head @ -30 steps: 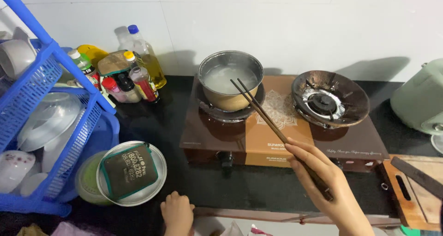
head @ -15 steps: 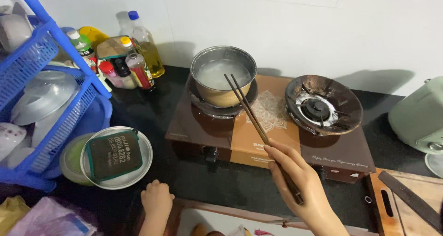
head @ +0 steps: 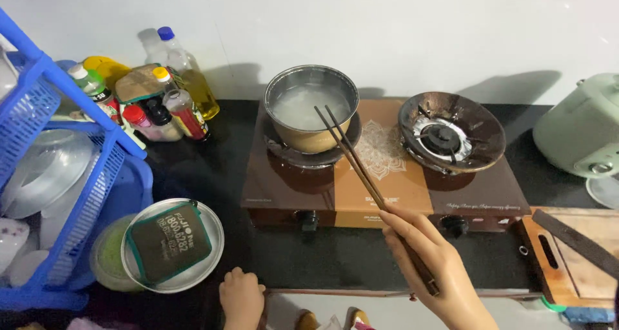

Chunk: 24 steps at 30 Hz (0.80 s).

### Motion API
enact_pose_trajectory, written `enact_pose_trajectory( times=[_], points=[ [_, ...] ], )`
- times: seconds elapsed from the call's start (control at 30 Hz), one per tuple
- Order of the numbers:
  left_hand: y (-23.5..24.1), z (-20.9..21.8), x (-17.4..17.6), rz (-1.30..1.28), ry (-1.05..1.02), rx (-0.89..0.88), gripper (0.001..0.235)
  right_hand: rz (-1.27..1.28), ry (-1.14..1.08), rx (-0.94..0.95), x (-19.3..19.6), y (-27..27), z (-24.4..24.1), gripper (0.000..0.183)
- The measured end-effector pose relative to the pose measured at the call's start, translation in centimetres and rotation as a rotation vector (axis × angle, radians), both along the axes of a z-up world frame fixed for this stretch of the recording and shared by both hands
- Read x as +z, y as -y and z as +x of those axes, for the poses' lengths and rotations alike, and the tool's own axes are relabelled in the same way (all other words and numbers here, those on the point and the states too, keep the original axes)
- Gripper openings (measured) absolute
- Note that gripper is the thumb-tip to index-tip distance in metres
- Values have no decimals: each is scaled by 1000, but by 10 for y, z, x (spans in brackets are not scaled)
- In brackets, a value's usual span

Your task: The person places a pot on a portable gas stove, removes the lid, and stirs the contents with chopsticks. They then replace the lid and continue to monitor the pot while it cooks.

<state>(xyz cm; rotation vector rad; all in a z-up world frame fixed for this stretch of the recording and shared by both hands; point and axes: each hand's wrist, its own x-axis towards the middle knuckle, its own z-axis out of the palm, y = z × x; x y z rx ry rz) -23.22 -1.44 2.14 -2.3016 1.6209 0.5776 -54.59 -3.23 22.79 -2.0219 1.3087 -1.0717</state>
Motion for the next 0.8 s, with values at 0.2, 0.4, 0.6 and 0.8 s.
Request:
enact_pose_trajectory(
  times=[0.2, 0.4, 0.6, 0.8],
  points=[
    [-9, 12, -34, -140, -19, -87, 26, -71, -27, -33, -3, -12, 17, 35],
    [-8, 18, -34, -199, -46, -111, 27, 20, 15, -95, -2, -17, 22, 36],
    [-6, 9, -34, -152, -27, -94, 25, -33, -30, -63, 5, -18, 21, 37],
    [-5, 13, -31, -148, -39, -51, 24, -31, -23, -83, 0, -16, 19, 36]
  ],
)
